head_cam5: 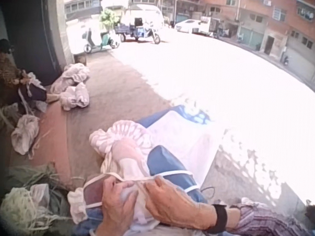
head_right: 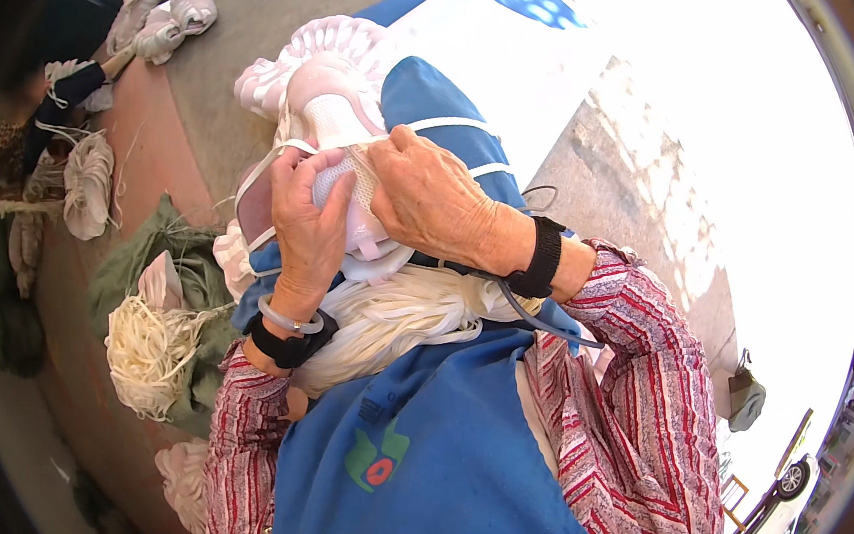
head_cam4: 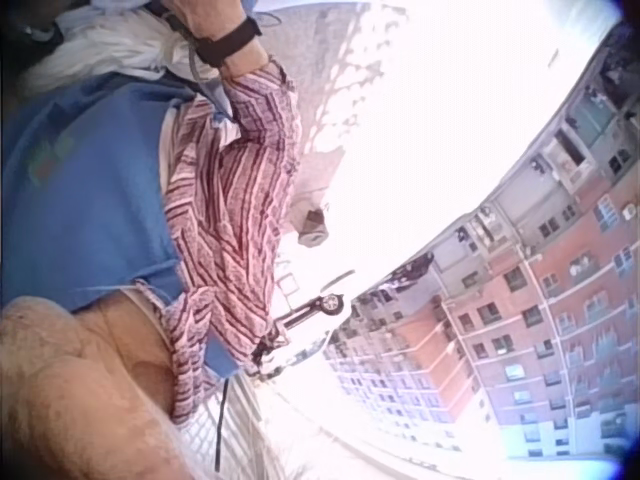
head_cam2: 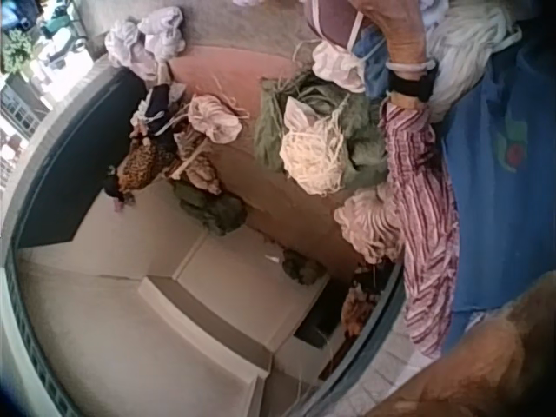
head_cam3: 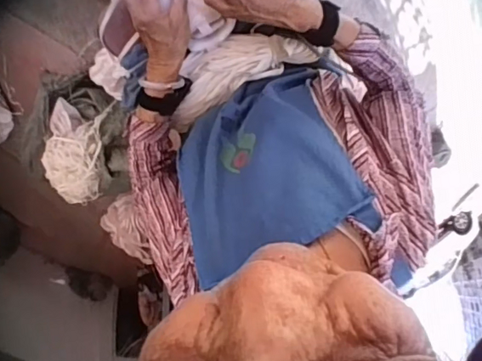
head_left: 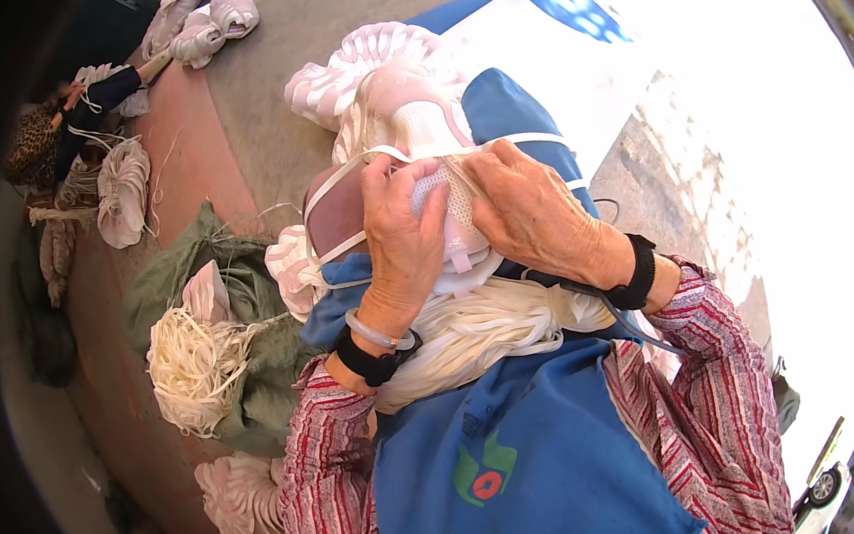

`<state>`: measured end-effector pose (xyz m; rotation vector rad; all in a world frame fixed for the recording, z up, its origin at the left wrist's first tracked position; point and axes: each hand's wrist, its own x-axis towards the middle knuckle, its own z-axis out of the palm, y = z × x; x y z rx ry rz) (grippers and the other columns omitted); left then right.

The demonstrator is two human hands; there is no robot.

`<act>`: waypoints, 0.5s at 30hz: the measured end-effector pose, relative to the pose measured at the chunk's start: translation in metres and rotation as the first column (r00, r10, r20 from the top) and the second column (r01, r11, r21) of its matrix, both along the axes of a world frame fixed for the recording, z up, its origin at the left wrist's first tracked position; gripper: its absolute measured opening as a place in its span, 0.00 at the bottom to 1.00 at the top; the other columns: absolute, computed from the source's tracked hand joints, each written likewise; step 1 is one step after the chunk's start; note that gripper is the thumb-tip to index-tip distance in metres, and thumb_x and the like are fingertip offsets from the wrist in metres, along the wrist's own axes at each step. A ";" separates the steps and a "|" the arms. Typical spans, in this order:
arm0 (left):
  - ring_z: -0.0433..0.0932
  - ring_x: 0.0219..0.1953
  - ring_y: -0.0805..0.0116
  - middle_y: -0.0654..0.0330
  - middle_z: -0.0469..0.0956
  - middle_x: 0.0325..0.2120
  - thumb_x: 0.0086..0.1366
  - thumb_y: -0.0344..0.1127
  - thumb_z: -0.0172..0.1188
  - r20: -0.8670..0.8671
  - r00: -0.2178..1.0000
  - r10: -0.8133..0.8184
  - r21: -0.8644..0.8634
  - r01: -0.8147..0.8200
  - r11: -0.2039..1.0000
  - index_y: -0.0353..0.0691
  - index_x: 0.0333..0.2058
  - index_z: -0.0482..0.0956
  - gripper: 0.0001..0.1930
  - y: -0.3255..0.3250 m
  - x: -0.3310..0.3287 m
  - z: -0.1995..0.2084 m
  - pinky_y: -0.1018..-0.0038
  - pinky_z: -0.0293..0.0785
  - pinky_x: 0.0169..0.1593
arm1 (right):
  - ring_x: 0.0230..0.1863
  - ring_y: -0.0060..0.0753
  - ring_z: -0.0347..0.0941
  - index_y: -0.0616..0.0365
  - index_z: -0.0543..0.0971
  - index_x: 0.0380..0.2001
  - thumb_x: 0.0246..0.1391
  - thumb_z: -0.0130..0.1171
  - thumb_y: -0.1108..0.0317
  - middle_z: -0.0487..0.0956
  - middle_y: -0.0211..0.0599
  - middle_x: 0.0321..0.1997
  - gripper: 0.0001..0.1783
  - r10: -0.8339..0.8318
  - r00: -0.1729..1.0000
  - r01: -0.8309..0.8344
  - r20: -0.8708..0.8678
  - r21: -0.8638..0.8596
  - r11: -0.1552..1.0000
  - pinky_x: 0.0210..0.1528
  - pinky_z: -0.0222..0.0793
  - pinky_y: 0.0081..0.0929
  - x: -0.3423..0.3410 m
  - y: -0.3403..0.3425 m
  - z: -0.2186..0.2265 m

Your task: The person picks up a shoe and threads a lace through the eyelets by hand, pulling it through and crossing it over. They continue threading the lace through the remaining eyelets before setting the shoe down and repeating the process.

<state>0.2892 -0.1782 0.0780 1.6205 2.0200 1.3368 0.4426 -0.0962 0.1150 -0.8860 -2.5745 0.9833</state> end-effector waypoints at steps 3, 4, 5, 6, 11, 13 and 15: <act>0.70 0.51 0.53 0.50 0.69 0.46 0.58 0.28 0.64 0.018 1.000 -0.014 0.003 0.014 1.000 0.32 0.40 0.79 0.11 0.003 0.002 0.001 0.65 0.66 0.56 | 0.44 0.46 0.67 0.71 0.71 0.46 0.48 0.52 0.80 0.70 0.50 0.39 0.18 0.119 0.992 -0.126 0.041 0.240 0.963 0.44 0.71 0.37 -0.007 0.000 -0.003; 0.70 0.51 0.53 0.50 0.69 0.46 0.58 0.28 0.64 0.017 1.000 -0.015 0.007 0.014 1.000 0.32 0.40 0.79 0.11 0.003 0.001 0.002 0.65 0.66 0.56 | 0.44 0.46 0.67 0.71 0.71 0.46 0.48 0.52 0.80 0.70 0.50 0.39 0.18 0.119 0.992 -0.125 0.041 0.244 0.962 0.44 0.71 0.37 -0.007 0.002 -0.004; 0.70 0.51 0.52 0.49 0.69 0.46 0.58 0.28 0.64 0.022 1.000 -0.016 -0.014 0.016 1.000 0.32 0.40 0.79 0.11 0.004 0.001 0.002 0.65 0.65 0.56 | 0.43 0.47 0.67 0.70 0.70 0.47 0.48 0.51 0.81 0.69 0.50 0.39 0.20 0.143 0.990 -0.144 0.017 0.209 0.967 0.44 0.70 0.38 -0.006 0.007 -0.007; 0.70 0.52 0.51 0.49 0.69 0.46 0.58 0.28 0.64 0.027 0.999 -0.016 -0.034 0.017 0.999 0.33 0.40 0.79 0.11 0.004 0.000 0.003 0.64 0.65 0.56 | 0.42 0.47 0.67 0.70 0.70 0.48 0.47 0.50 0.82 0.68 0.49 0.39 0.21 0.167 0.986 -0.164 -0.007 0.173 0.971 0.44 0.70 0.39 -0.004 0.010 -0.010; 0.70 0.52 0.48 0.46 0.68 0.47 0.58 0.28 0.64 -0.027 1.000 0.002 -0.021 -0.003 1.000 0.33 0.39 0.78 0.11 0.003 0.002 -0.002 0.62 0.65 0.57 | 0.41 0.49 0.67 0.65 0.71 0.50 0.46 0.47 0.84 0.68 0.49 0.39 0.24 0.152 0.976 -0.156 -0.158 -0.009 0.988 0.46 0.68 0.39 0.000 0.017 -0.016; 0.70 0.52 0.48 0.46 0.68 0.47 0.58 0.29 0.64 -0.008 1.000 0.012 0.013 -0.012 1.000 0.33 0.39 0.78 0.10 0.003 0.003 -0.001 0.61 0.65 0.57 | 0.40 0.50 0.67 0.64 0.72 0.50 0.46 0.47 0.85 0.67 0.49 0.39 0.24 0.145 0.975 -0.149 -0.171 -0.016 0.989 0.47 0.67 0.40 0.002 0.017 -0.016; 0.68 0.50 0.43 0.42 0.67 0.46 0.58 0.27 0.63 -0.053 0.998 -0.038 0.003 0.038 0.999 0.31 0.38 0.75 0.10 0.000 0.002 0.002 0.57 0.64 0.55 | 0.41 0.50 0.69 0.64 0.71 0.52 0.46 0.46 0.85 0.68 0.49 0.40 0.26 0.166 0.963 -0.184 -0.212 -0.069 0.980 0.48 0.67 0.40 0.003 0.016 -0.015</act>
